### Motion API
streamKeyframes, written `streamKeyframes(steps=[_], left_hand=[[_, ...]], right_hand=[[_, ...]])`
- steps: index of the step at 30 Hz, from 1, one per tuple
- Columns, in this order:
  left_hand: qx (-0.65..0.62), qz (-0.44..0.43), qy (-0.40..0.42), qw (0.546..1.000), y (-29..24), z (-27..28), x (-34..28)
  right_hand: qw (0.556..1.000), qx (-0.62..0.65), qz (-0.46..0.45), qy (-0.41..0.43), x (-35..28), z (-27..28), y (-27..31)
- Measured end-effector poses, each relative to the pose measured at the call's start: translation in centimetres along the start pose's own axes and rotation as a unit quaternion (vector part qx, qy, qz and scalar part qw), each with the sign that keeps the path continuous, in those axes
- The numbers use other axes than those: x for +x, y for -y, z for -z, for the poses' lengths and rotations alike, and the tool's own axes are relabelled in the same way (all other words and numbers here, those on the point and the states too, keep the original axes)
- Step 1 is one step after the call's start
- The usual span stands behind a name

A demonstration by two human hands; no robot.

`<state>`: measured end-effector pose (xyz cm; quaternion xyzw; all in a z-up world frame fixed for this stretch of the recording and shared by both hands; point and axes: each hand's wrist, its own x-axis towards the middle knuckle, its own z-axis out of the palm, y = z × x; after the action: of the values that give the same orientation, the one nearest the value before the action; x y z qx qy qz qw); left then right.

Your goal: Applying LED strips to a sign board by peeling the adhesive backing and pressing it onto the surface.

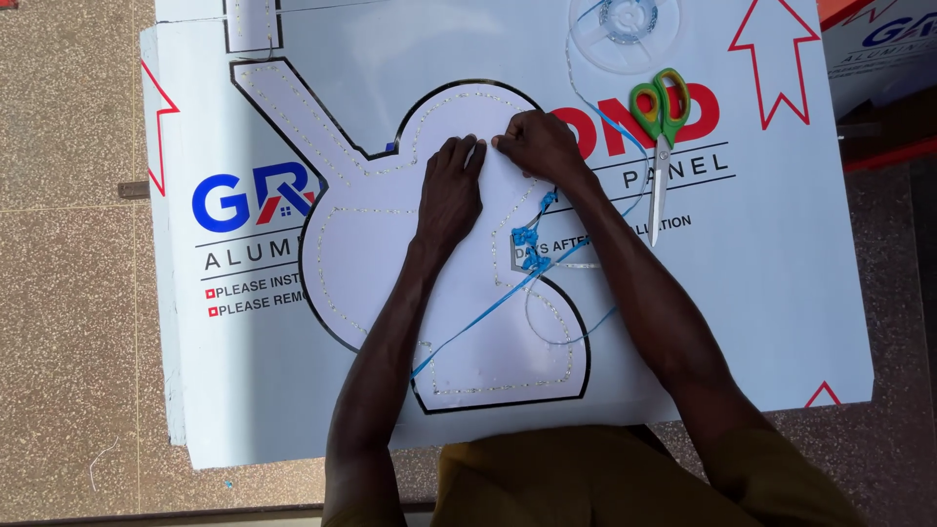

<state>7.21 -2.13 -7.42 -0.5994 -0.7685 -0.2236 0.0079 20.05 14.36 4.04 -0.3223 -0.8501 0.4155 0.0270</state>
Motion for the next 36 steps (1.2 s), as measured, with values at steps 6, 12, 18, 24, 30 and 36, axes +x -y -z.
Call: streamKeyframes(steps=[6, 12, 18, 24, 30, 36], left_hand=[[-0.041, 0.042, -0.015, 0.998, -1.1, 2.0, 0.0], [-0.029, 0.056, 0.003, 0.998, -1.2, 3.2, 0.9], [-0.103, 0.020, -0.022, 0.994, 2.3, 0.1, 5.2], [-0.263, -0.098, -0.022, 0.960, 2.5, 3.3, 5.6], [-0.317, -0.086, -0.052, 0.943, 4.2, 1.0, 6.5], [-0.301, -0.053, -0.015, 0.952, 3.1, 2.1, 7.2]], right_hand=[[0.990, -0.027, 0.114, -0.078, -1.3, -0.4, -3.8], [0.966, 0.014, 0.178, -0.188, -3.4, -2.2, -5.2], [0.959, 0.047, 0.142, -0.240, -5.2, -6.4, -3.3], [0.939, -0.050, 0.077, -0.332, -6.2, -10.9, -2.6], [0.932, -0.084, -0.055, -0.348, -5.6, -14.5, 0.8], [0.913, -0.177, -0.070, -0.361, -6.6, -16.4, 3.9]])
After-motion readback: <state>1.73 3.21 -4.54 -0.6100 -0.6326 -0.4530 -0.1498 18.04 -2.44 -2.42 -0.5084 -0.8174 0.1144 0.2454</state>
